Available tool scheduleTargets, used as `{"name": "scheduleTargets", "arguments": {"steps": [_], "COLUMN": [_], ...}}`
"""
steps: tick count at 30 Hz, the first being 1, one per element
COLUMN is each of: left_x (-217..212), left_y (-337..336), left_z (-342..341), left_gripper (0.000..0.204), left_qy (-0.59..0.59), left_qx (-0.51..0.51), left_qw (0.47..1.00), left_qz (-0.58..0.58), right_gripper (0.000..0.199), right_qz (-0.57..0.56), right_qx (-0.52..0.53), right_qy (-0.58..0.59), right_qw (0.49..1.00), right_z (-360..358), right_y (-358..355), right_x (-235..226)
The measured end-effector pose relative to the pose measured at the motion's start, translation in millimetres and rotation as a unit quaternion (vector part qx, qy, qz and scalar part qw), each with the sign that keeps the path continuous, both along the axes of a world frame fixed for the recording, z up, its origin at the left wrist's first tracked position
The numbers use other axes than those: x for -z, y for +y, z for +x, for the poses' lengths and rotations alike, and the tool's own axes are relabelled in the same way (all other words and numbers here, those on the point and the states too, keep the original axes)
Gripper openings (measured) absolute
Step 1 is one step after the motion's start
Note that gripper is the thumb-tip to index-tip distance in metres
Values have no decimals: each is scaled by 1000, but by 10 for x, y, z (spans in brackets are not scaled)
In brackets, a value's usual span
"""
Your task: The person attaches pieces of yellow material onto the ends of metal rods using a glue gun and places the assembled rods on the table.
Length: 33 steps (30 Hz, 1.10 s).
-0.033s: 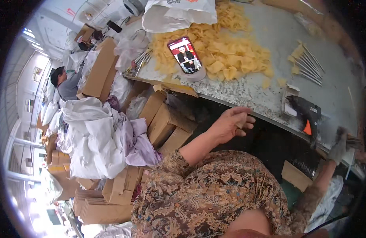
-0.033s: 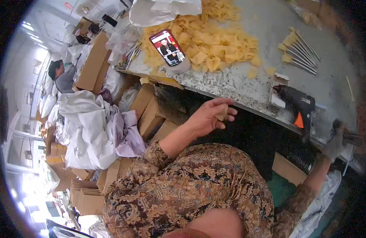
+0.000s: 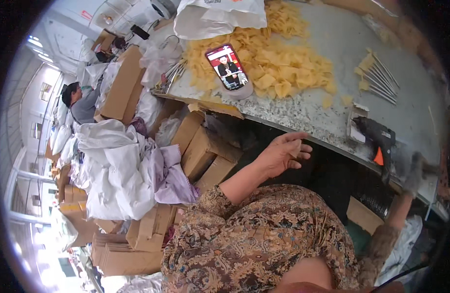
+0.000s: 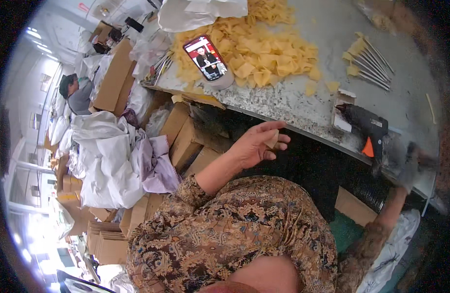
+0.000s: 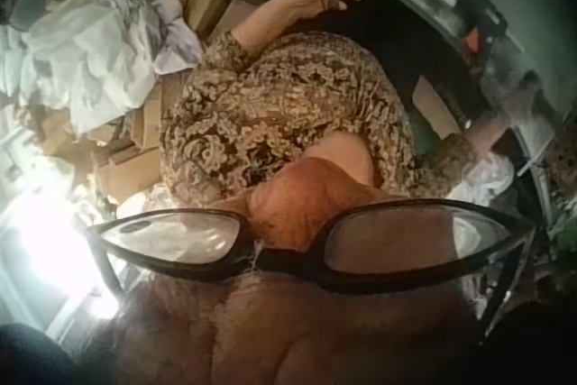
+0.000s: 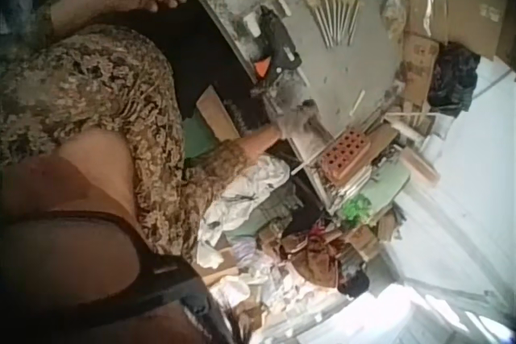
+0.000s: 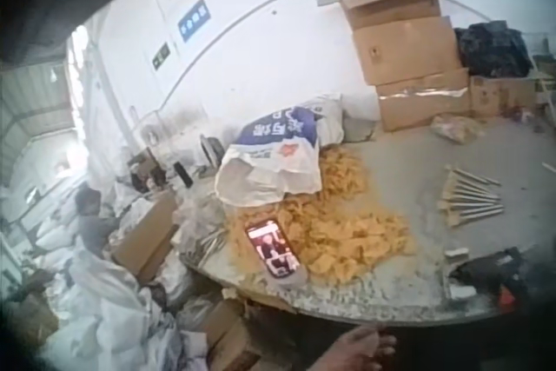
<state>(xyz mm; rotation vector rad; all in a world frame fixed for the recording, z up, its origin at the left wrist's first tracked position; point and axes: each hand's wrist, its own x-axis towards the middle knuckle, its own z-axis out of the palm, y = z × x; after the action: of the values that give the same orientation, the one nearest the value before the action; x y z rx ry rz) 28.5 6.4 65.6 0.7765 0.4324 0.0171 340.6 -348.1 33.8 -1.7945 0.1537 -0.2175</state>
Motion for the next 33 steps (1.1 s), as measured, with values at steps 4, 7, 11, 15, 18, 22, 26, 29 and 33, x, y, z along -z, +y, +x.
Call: {"name": "scheduleTargets", "arguments": {"steps": [4, 7, 11, 15, 18, 22, 26, 29, 33], "left_x": [76, 14, -77, -41, 12, -42, -3, 51, 72], "left_y": [24, -24, 12, -27, -72, -126, -146, -113, -96], "left_z": [-34, 96, 371, 598, 835, 1047, 1191, 1245, 1301], "left_gripper": [38, 36, 28, 26, 26, 23, 18, 18, 17], "left_qy": [7, 4, 1, -30, -24, -5, -3, -2, -16], "left_qx": [-6, 10, 27, 12, 32, 45, 37, 43, 46], "left_qw": [1000, 1000, 986, 967, 968, 966, 964, 966, 971], "left_qz": [-12, 2, 162, 254, 247, 256, 264, 255, 235], "right_gripper": [41, 35, 18, 17, 19, 27, 50, 54, 59], "right_qz": [26, -208, 212, 51, -28, -170, -397, -448, -501], "right_qx": [-79, -61, -46, -100, -74, -137, -189, -203, -226], "right_qy": [-74, -206, 58, -38, 21, 43, 74, 93, 14], "right_qw": [994, 954, 974, 993, 997, 975, 895, 866, 835], "right_z": [179, 67, -165, -689, -1077, -1182, -1129, -1062, -1062], "right_y": [17, -103, 79, 323, 642, 740, 858, 924, 950], "right_x": [252, 322, 76, -250, -584, -630, -674, -677, -666]}}
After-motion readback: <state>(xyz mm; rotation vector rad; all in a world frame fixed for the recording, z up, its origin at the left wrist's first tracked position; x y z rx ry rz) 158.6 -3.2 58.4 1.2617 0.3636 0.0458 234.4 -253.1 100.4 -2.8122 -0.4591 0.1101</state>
